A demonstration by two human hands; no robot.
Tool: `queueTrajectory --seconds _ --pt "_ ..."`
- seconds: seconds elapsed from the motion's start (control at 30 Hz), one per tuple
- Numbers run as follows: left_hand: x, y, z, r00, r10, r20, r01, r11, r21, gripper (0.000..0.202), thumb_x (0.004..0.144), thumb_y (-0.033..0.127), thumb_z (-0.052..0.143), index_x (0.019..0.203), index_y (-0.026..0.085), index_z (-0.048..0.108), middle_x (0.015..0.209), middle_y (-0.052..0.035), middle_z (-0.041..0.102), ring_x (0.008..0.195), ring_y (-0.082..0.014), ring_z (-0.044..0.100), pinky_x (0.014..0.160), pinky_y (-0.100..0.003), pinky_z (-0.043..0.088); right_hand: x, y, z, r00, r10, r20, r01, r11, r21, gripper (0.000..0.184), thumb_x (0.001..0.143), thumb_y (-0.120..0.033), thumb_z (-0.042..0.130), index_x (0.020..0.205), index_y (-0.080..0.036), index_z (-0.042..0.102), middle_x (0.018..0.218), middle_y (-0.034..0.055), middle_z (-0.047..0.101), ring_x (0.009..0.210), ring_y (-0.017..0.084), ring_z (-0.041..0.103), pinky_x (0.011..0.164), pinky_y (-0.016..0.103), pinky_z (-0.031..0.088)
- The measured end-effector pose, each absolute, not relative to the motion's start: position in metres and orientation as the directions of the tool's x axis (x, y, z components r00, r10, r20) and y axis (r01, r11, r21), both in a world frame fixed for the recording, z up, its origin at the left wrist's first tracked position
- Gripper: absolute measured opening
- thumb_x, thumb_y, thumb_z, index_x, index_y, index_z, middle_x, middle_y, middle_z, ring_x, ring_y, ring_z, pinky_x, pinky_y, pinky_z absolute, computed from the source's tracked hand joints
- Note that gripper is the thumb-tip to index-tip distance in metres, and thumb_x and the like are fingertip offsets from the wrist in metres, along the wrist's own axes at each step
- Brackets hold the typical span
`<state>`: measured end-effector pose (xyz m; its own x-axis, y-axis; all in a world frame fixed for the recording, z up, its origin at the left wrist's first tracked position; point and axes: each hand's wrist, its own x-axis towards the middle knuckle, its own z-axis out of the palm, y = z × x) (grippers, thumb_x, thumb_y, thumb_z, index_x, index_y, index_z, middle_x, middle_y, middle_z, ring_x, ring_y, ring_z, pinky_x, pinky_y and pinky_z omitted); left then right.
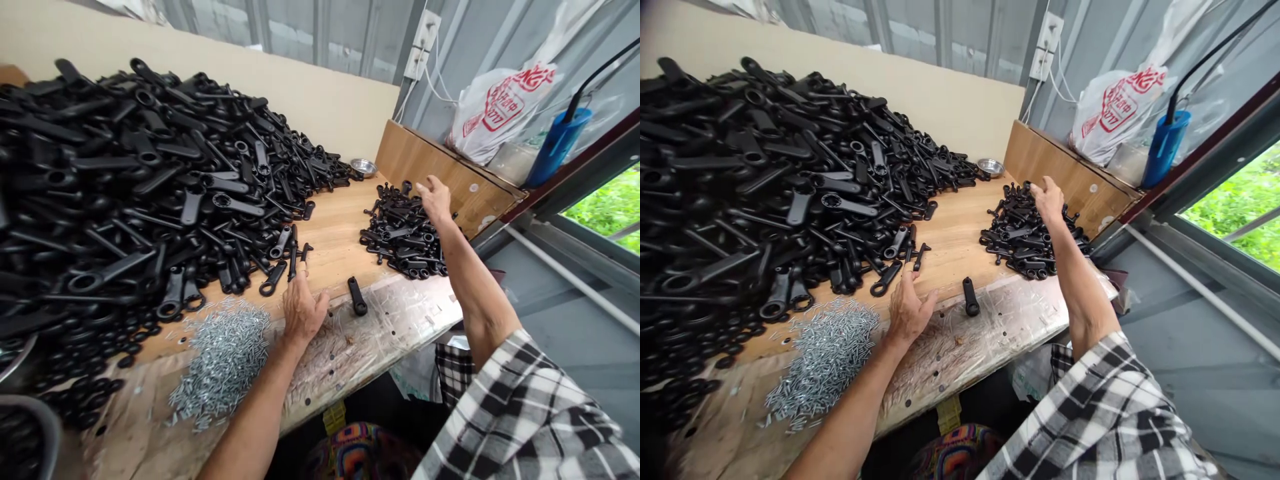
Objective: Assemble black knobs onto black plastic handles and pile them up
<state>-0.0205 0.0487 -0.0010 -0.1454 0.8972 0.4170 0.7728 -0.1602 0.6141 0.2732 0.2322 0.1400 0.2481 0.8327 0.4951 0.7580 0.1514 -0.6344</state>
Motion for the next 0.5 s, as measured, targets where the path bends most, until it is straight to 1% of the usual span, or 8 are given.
queueTrajectory --seconds 0.07,0.13,0.2,0.27,0.3,0.37,0.43,0.5 --pt "-0.020 0.049 0.000 -0.161 0.901 0.403 0.771 -0.140 0.621 0.047 0.072 0.027 0.048 0.115 0.010 0.040 0.107 -0.0146 0.054 0.102 -0.0277 0.049 0.084 -0.040 0.040 0.281 0.226 0.135 0.256 0.820 0.513 0.769 0.148 -0.621 0.052 0.074 -0.035 0.050 0.111 0.001 0.053 0.091 0.0137 0.061 0.087 0.017 0.054 0.076 0.029 0.037" --pt "-0.019 0.048 0.000 -0.145 0.906 0.398 0.777 -0.145 0.612 0.045 0.072 0.024 0.047 0.114 0.010 0.041 0.106 -0.0142 0.054 0.102 -0.0272 0.050 0.083 -0.039 0.041 0.272 0.207 0.116 0.200 0.846 0.494 0.760 0.185 -0.623 0.041 0.072 -0.032 0.055 0.100 -0.003 0.061 0.088 0.0113 0.063 0.081 0.016 0.056 0.074 0.027 0.039" --pt "-0.017 0.048 -0.001 -0.108 0.913 0.394 0.789 -0.163 0.592 0.045 0.072 0.022 0.045 0.115 0.010 0.041 0.105 -0.0134 0.055 0.101 -0.0266 0.050 0.082 -0.038 0.041 0.252 0.179 0.091 0.045 0.906 0.421 0.731 0.258 -0.632 0.030 0.073 -0.030 0.058 0.091 -0.008 0.065 0.086 0.0080 0.066 0.077 0.015 0.058 0.072 0.025 0.041" --pt "-0.016 0.047 -0.002 -0.071 0.921 0.382 0.799 -0.176 0.574 0.045 0.072 0.021 0.045 0.116 0.011 0.041 0.105 -0.0128 0.056 0.100 -0.0257 0.051 0.083 -0.037 0.041 0.227 0.147 0.069 -0.183 0.941 0.285 0.722 0.326 -0.610 0.025 0.074 -0.030 0.058 0.090 -0.012 0.066 0.086 0.0056 0.067 0.078 0.016 0.059 0.072 0.025 0.043" --pt "-0.016 0.047 -0.002 -0.060 0.925 0.376 0.802 -0.180 0.569 0.045 0.072 0.020 0.044 0.116 0.011 0.042 0.105 -0.0125 0.056 0.100 -0.0253 0.051 0.083 -0.036 0.041 0.214 0.130 0.060 -0.274 0.940 0.203 0.748 0.341 -0.570 0.024 0.075 -0.030 0.058 0.091 -0.015 0.066 0.085 0.0047 0.067 0.078 0.017 0.060 0.071 0.026 0.043" --pt "-0.017 0.046 -0.003 -0.044 0.931 0.363 0.804 -0.183 0.566 0.046 0.072 0.020 0.044 0.117 0.011 0.042 0.106 -0.0119 0.056 0.100 -0.0244 0.051 0.084 -0.036 0.041 0.193 0.101 0.050 -0.395 0.918 0.040 0.825 0.374 -0.424 0.029 0.076 -0.034 0.058 0.100 -0.019 0.063 0.086 0.0044 0.067 0.079 0.018 0.061 0.070 0.027 0.042" --pt "-0.018 0.045 -0.002 -0.035 0.936 0.350 0.805 -0.181 0.564 0.045 0.072 0.019 0.043 0.116 0.010 0.044 0.105 -0.0115 0.057 0.099 -0.0235 0.051 0.085 -0.035 0.041 0.177 0.080 0.048 -0.451 0.888 -0.084 0.873 0.420 -0.248 0.034 0.076 -0.039 0.058 0.106 -0.022 0.060 0.090 0.0058 0.066 0.084 0.021 0.060 0.070 0.027 0.041" --pt "-0.021 0.045 -0.002 -0.026 0.940 0.339 0.810 -0.179 0.559 0.041 0.072 0.018 0.042 0.112 0.011 0.048 0.103 -0.0111 0.058 0.098 -0.0226 0.052 0.085 -0.034 0.041 0.166 0.069 0.048 -0.474 0.867 -0.157 0.880 0.461 -0.110 0.035 0.076 -0.043 0.056 0.104 -0.023 0.060 0.094 0.0077 0.064 0.088 0.023 0.059 0.069 0.028 0.040"
